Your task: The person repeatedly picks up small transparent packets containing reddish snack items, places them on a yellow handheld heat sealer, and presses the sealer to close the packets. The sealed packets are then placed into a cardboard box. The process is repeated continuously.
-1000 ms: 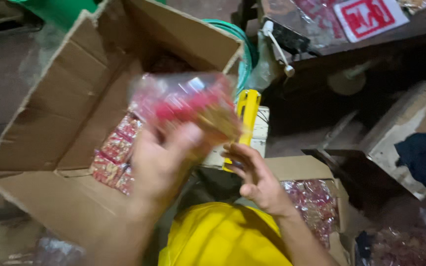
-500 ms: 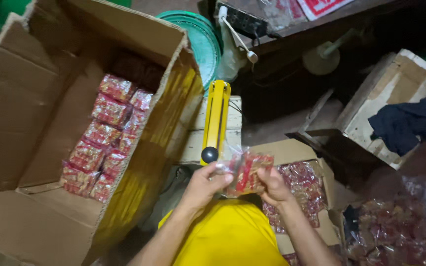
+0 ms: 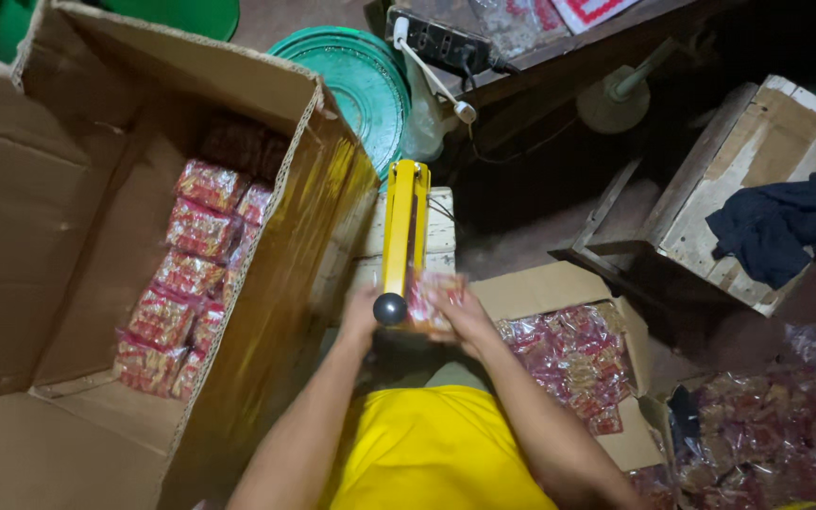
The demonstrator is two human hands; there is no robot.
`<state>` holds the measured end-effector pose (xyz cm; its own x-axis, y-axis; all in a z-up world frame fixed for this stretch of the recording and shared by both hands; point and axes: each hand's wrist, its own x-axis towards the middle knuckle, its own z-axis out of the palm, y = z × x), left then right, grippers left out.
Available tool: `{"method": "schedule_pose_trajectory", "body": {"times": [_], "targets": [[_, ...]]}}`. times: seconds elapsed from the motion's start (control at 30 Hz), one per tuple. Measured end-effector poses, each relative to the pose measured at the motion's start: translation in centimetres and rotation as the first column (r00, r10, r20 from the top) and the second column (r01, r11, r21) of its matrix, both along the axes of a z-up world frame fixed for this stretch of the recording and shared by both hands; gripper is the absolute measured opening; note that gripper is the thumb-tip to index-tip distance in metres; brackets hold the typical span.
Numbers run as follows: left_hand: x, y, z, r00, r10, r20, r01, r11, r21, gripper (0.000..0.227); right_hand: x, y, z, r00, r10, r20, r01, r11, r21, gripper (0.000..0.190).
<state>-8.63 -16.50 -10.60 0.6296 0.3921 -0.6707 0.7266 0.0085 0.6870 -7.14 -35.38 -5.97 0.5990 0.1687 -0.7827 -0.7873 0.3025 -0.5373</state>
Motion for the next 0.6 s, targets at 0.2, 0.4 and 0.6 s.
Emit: {"method": "schedule_pose_trajectory", "body": {"times": [0.2, 0.4, 0.6], "targets": [[4.4, 1.3, 3.3, 0.998, -0.063, -0.019, 0.066, 0.957, 0.283, 0.04, 6.4, 2.1, -3.3, 0.994, 0.086, 0.061, -0.075, 0.984, -0.161, 0.071], [-1.4, -1.6, 7.7, 0.732, -0.577, 0.363, 0.206, 0.695, 0.689, 0.03, 8.5, 2.4, -4.8, 0.995, 0.092, 0.04, -0.082, 0.976, -0.201, 0.071], [-2.4, -2.4, 0.1, 0.542, -0.763, 0.353, 0.087, 0.469, 0.879, 0.038, 8.9, 1.6, -3.0, 0.993, 0.112, 0.044, -0.1, 0.97, -0.223, 0.068]]}}
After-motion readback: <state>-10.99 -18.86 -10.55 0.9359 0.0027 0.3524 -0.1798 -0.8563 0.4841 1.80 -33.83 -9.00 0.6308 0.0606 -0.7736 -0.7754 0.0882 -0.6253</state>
